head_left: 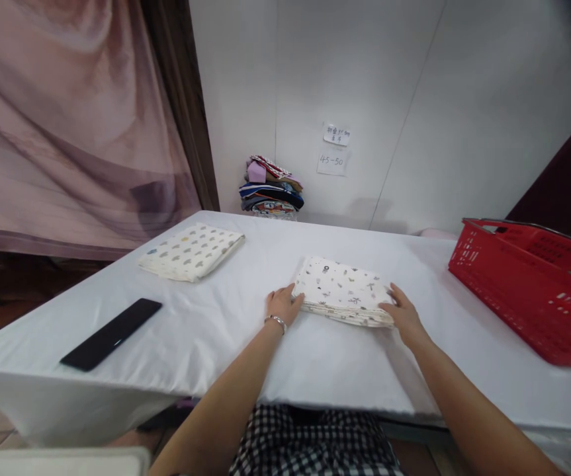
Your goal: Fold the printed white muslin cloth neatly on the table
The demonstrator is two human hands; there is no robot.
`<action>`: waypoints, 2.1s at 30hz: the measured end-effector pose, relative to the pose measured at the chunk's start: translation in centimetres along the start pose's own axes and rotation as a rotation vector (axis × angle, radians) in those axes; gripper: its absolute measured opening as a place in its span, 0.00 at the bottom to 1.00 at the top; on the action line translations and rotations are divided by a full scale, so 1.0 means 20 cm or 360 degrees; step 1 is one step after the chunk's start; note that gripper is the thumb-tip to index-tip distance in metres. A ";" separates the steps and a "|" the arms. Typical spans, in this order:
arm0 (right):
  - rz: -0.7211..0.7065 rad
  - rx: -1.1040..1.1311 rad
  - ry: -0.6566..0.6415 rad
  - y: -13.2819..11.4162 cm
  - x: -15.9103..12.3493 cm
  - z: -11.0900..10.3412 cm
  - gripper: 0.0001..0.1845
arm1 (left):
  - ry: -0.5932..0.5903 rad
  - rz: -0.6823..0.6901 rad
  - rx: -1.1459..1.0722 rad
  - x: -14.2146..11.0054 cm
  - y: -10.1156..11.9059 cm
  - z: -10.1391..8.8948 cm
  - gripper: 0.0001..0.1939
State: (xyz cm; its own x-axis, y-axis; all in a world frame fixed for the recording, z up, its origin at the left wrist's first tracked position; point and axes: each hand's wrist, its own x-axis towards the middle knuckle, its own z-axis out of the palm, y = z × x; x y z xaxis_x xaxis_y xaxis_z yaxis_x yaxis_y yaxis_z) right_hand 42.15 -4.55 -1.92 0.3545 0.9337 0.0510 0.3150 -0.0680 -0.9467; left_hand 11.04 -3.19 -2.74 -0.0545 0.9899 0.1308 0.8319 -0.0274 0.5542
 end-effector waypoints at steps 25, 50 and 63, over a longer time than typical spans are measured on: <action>-0.1134 -0.1488 -0.0848 -0.24 -0.31 0.40 0.29 | 0.0074 0.0003 -0.0171 -0.02 0.00 -0.04 0.20; -0.1264 -0.1432 -0.0929 -0.32 -0.39 0.72 0.32 | 0.0162 -0.0056 -0.0249 -0.01 -0.03 -0.08 0.28; -0.1174 -0.1323 -0.1024 -0.37 -0.35 0.75 0.33 | 0.0153 -0.0084 -0.0305 0.00 -0.04 -0.07 0.27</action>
State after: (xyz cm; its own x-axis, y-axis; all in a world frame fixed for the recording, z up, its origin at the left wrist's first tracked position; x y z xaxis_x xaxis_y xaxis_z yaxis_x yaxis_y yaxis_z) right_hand 24.10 -5.38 0.00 -0.5514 0.8290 0.0932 0.7885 0.5543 -0.2665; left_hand 9.56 -3.36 -2.14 -0.1554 0.9731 0.1700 0.7068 -0.0107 0.7073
